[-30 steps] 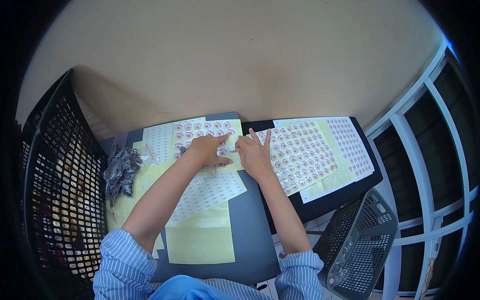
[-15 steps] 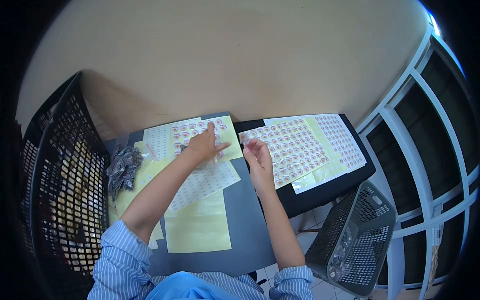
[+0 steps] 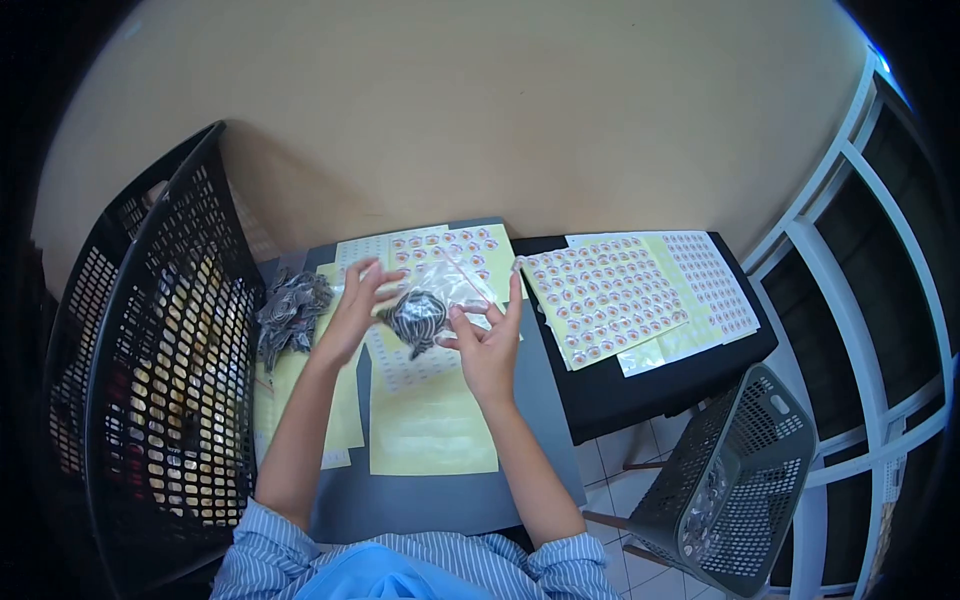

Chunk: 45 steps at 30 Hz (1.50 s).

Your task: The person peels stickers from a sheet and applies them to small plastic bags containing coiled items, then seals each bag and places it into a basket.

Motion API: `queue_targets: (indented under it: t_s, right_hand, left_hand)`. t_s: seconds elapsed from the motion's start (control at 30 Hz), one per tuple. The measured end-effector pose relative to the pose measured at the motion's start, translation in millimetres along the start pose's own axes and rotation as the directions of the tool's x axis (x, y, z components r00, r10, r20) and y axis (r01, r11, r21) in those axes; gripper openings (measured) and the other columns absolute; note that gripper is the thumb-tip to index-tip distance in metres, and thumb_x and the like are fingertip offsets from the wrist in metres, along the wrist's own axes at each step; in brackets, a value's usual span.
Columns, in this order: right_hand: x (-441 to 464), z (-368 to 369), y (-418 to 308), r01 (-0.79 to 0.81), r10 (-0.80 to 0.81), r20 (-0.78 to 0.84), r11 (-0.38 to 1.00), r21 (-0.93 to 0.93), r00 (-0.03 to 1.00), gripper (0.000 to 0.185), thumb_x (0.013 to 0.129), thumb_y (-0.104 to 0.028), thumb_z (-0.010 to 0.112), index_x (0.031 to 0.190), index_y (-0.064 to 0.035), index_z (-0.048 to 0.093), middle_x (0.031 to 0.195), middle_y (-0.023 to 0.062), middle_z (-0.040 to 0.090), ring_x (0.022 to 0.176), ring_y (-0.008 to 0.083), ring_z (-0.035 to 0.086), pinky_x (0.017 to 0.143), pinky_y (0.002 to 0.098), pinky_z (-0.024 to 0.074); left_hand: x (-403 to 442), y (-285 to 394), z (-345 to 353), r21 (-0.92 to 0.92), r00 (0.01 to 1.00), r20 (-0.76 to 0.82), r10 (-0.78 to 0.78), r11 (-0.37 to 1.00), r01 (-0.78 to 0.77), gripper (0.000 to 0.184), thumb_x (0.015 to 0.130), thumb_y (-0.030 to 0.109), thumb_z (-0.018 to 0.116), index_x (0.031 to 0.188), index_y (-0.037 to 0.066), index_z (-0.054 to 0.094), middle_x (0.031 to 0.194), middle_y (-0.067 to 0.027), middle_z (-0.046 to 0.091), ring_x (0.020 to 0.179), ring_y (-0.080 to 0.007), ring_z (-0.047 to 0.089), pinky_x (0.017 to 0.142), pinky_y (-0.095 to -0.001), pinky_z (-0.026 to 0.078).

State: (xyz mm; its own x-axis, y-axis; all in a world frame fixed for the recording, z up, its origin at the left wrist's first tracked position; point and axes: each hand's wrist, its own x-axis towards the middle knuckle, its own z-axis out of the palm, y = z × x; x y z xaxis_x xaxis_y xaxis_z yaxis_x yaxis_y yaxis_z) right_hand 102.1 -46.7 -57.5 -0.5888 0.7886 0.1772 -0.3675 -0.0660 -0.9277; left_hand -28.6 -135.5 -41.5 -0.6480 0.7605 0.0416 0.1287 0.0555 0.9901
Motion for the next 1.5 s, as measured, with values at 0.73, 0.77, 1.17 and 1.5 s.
queue_targets:
  t_s: [0.73,0.77,1.17,1.5]
  right_hand:
    - [-12,4,24,0.35,-0.302,0.185,0.711,-0.61,0.935,0.043,0.071,-0.004,0.06,0.111,-0.0058,0.044,0.11,0.0137,0.044,0.104,0.0265,0.044,0.08,0.0356,0.0406]
    - [-9,0,23,0.452,-0.379,0.264,0.59,-0.669,0.887,0.027,0.072,-0.006,0.059,0.098,-0.0064,0.055,0.116,0.014,0.04,0.114,0.0302,0.035,0.089,0.0398,0.0346]
    - [-19,11,26,0.58,-0.229,0.539,0.437,-0.687,0.811,0.004,0.074,-0.011,0.056,0.073,-0.0063,0.056,0.127,0.0134,0.033,0.124,0.0422,0.007,0.098,0.0532,0.0067]
    - [-24,17,24,0.595,-0.221,0.552,0.31,-0.742,0.804,0.006,0.074,-0.012,0.056,0.071,-0.0067,0.055,0.129,0.0117,0.03,0.125,0.0406,0.005,0.098,0.0554,-0.001]
  left_hand:
    - [-63,-81,-12,-0.622,0.984,0.004,-0.175,0.77,0.14,0.025,0.086,0.012,0.044,0.11,0.002,0.045,0.101,-0.0088,0.055,0.09,-0.0151,0.056,0.077,-0.031,0.049]
    - [-62,-82,-13,-0.622,0.984,0.005,-0.178,0.77,0.142,0.025,0.086,0.012,0.044,0.11,0.002,0.045,0.101,-0.0088,0.055,0.09,-0.0151,0.056,0.077,-0.031,0.049]
    - [-60,-91,-9,-0.517,0.984,0.049,-0.173,0.838,0.173,0.03,0.09,0.019,0.039,0.111,-0.001,0.044,0.099,-0.0075,0.054,0.087,-0.0111,0.054,0.076,-0.0252,0.046]
    - [-62,-87,-7,-0.379,0.991,0.005,-0.136,0.917,0.128,0.029,0.089,0.02,0.041,0.108,-0.001,0.046,0.091,-0.0052,0.056,0.079,-0.0062,0.052,0.069,-0.02,0.041]
